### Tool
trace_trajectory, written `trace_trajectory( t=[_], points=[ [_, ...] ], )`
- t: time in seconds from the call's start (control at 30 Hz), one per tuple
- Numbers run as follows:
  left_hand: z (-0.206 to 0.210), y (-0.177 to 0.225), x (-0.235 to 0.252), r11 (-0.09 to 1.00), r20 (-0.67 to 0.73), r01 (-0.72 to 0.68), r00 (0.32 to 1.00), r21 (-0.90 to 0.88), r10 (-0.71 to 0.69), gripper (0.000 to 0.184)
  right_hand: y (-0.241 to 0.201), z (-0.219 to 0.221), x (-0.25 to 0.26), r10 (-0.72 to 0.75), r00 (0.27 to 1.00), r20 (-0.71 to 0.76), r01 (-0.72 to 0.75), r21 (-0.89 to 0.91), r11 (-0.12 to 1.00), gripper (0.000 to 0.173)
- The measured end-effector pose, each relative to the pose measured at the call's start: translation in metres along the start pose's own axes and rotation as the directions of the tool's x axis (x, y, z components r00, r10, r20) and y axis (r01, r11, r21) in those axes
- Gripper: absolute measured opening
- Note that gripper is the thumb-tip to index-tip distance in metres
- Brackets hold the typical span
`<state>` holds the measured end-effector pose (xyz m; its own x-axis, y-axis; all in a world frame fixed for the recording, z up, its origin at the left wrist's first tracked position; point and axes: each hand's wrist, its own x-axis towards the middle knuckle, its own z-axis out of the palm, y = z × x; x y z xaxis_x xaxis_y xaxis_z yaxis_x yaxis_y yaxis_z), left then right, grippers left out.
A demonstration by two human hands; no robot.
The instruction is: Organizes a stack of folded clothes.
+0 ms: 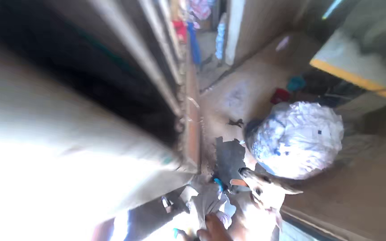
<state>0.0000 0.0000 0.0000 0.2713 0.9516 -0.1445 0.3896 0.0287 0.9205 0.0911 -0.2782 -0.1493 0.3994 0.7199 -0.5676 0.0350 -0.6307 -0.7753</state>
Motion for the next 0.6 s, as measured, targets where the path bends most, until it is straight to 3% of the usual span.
trace_trajectory(
  t=[0.1, 0.13, 0.2, 0.27, 0.3, 0.33, 0.4, 0.43, 0.47, 0.5, 0.57, 0.6],
  points=[
    [0.007, -0.024, 0.035, 0.973, -0.006, -0.105, 0.994, -0.207, 0.106, 0.042, -0.038, 0.024, -0.016, 0.037, 0.999, -0.024, -0.030, 0.232, 0.972, 0.037],
    [0.004, -0.026, 0.040, 0.968, -0.004, -0.081, 0.997, -0.238, 0.082, 0.047, -0.055, 0.033, -0.020, 0.045, 0.997, -0.058, -0.028, 0.264, 0.964, 0.034],
    [-0.015, -0.034, 0.040, 0.942, 0.042, -0.049, 0.997, -0.331, 0.067, 0.061, -0.092, 0.048, -0.024, 0.070, 0.993, -0.099, -0.043, 0.254, 0.966, 0.035],
    [-0.053, -0.055, 0.019, 0.948, 0.189, -0.102, 0.968, -0.303, 0.165, 0.067, -0.102, 0.068, -0.020, -0.040, 0.986, -0.165, 0.071, 0.182, 0.981, 0.038],
    [-0.076, -0.067, 0.003, 0.958, 0.330, -0.124, 0.921, -0.260, 0.209, 0.061, -0.097, 0.079, -0.016, -0.146, 0.970, -0.196, 0.180, 0.170, 0.969, 0.036],
    [-0.099, -0.077, -0.013, 0.971, 0.524, -0.132, 0.823, -0.197, 0.219, 0.060, -0.101, 0.088, -0.014, -0.223, 0.955, -0.197, 0.261, 0.193, 0.946, 0.034],
    [-0.131, -0.095, -0.045, 0.981, 0.820, -0.171, 0.547, -0.088, 0.169, 0.084, -0.119, 0.101, -0.013, -0.332, 0.934, -0.129, 0.355, 0.251, 0.901, 0.031],
    [-0.140, -0.106, -0.062, 0.980, 0.870, -0.196, 0.478, -0.027, 0.119, 0.098, -0.129, 0.109, -0.013, -0.377, 0.923, -0.076, 0.383, 0.279, 0.881, 0.033],
    [-0.146, -0.114, -0.079, 0.979, 0.874, -0.205, 0.477, 0.013, 0.088, 0.101, -0.139, 0.118, -0.014, -0.434, 0.901, -0.022, 0.420, 0.300, 0.857, 0.036],
    [-0.151, -0.117, -0.092, 0.982, 0.841, -0.187, 0.535, 0.020, 0.084, 0.090, -0.148, 0.128, -0.014, -0.496, 0.868, 0.027, 0.463, 0.315, 0.829, 0.038],
    [-0.159, -0.123, -0.102, 0.990, 0.680, -0.133, 0.721, -0.052, 0.133, 0.049, -0.167, 0.146, -0.011, -0.618, 0.779, 0.102, 0.555, 0.345, 0.757, 0.037],
    [-0.165, -0.124, -0.101, 0.991, 0.610, -0.107, 0.782, -0.077, 0.132, 0.037, -0.176, 0.152, -0.009, -0.652, 0.748, 0.121, 0.580, 0.359, 0.731, 0.035]
  ],
)
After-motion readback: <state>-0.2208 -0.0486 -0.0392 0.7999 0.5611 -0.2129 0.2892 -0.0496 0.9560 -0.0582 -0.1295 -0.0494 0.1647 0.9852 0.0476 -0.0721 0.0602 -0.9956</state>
